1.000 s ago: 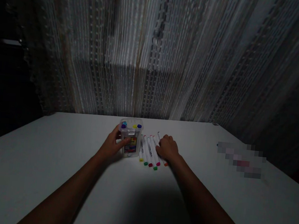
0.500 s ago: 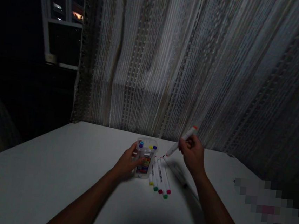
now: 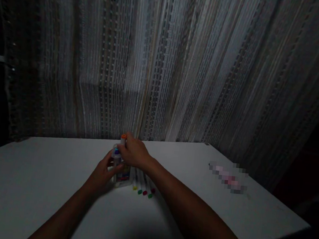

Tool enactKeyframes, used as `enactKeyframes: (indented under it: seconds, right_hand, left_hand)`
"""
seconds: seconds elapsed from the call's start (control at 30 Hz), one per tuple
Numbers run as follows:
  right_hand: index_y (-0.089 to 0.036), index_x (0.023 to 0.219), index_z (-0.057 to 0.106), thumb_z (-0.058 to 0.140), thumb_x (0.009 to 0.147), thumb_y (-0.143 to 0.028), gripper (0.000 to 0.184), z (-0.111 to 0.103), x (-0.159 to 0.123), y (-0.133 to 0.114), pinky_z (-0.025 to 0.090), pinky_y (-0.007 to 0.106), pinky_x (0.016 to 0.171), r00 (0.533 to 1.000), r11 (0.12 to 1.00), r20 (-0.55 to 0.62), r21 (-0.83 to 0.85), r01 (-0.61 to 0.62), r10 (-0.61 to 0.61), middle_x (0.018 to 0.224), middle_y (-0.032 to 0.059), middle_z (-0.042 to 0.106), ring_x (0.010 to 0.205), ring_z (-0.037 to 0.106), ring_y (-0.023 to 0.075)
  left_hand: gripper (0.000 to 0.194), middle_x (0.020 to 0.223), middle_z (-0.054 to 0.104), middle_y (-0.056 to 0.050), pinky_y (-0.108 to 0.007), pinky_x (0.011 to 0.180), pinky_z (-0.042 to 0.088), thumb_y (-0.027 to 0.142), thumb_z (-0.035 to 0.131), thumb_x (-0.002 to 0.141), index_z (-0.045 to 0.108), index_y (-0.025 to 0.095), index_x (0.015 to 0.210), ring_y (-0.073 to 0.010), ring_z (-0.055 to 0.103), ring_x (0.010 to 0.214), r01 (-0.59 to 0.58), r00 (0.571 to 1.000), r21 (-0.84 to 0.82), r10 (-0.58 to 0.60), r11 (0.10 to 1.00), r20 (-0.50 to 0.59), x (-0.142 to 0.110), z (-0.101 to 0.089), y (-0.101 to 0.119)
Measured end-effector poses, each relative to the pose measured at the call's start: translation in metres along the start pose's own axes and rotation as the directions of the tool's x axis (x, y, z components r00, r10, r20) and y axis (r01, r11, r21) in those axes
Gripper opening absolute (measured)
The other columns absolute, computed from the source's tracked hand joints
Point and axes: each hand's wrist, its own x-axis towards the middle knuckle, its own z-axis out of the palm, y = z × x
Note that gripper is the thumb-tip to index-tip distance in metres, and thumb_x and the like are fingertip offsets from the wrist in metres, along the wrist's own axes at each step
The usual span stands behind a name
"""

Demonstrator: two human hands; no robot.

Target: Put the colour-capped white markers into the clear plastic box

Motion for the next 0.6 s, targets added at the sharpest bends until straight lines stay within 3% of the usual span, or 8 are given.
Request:
enactKeyframes:
  seconds: [0.07, 0.23, 0.4, 0.53, 0.6]
  right_hand:
    - [-0.014, 0.110, 0.049, 0.044, 0.086, -0.036, 0.034, 0.000, -0.001, 0.000, 0.042, 0.027, 0.069, 0.999, 1.000, 0.042, -0.023, -0.010, 0.011, 0.093, 0.0091, 0.065, 0.083, 0.060, 0.0189]
    - [-0.016, 0.076, 0.062, 0.040, 0.087, -0.039, 0.034, 0.004, 0.000, 0.002, 0.041, 0.029, 0.073, 0.986, 0.994, 0.145, -0.069, 0.090, -0.080, 0.086, 0.0089, 0.067, 0.087, 0.060, 0.0212]
    - [-0.014, 0.100, 0.058, 0.046, 0.085, -0.041, 0.034, 0.010, -0.001, 0.006, 0.043, 0.032, 0.070, 0.996, 0.993, 0.060, -0.095, 0.075, -0.069, 0.093, 0.0124, 0.066, 0.085, 0.061, 0.0238]
    - [-0.015, 0.097, 0.061, 0.054, 0.079, -0.041, 0.032, 0.013, -0.004, 0.009, 0.043, 0.037, 0.073, 0.930, 0.886, 0.177, -0.287, 0.363, -0.323, 0.092, 0.0116, 0.067, 0.084, 0.061, 0.0270]
    - [-0.014, 0.093, 0.063, 0.051, 0.082, -0.039, 0.030, 0.012, -0.006, 0.009, 0.043, 0.035, 0.073, 0.928, 0.876, 0.169, -0.311, 0.370, -0.331, 0.090, 0.0111, 0.067, 0.083, 0.061, 0.0250]
  left_hand:
    - [0.055, 0.102, 0.063, -0.009, -0.037, 0.077, 0.050, 0.040, 0.066, 0.070, 0.047, 0.019, 0.116, -0.0242, 0.061, 0.087, 0.003, 1.000, 0.024, -0.002, 1.000, -0.010, 0.000, 0.000, 0.000]
    - [0.052, 0.106, 0.062, -0.009, -0.038, 0.077, 0.051, 0.041, 0.067, 0.067, 0.050, 0.019, 0.111, -0.0254, 0.061, 0.089, -0.003, 0.999, 0.009, 0.004, 1.000, -0.034, -0.002, 0.001, 0.000]
    - [0.051, 0.109, 0.061, -0.009, -0.039, 0.081, 0.049, 0.041, 0.066, 0.068, 0.050, 0.018, 0.111, -0.0264, 0.060, 0.093, -0.011, 0.999, 0.035, 0.012, 0.999, -0.031, -0.002, 0.001, 0.000]
    - [0.053, 0.104, 0.062, -0.009, -0.039, 0.080, 0.049, 0.042, 0.067, 0.067, 0.050, 0.017, 0.110, -0.0267, 0.060, 0.092, -0.020, 0.999, -0.003, 0.020, 1.000, -0.034, -0.002, 0.000, -0.003]
    - [0.053, 0.103, 0.062, -0.009, -0.039, 0.079, 0.049, 0.042, 0.067, 0.066, 0.050, 0.018, 0.110, -0.0268, 0.061, 0.091, -0.034, 0.999, -0.021, 0.033, 0.999, -0.025, -0.002, 0.000, -0.004]
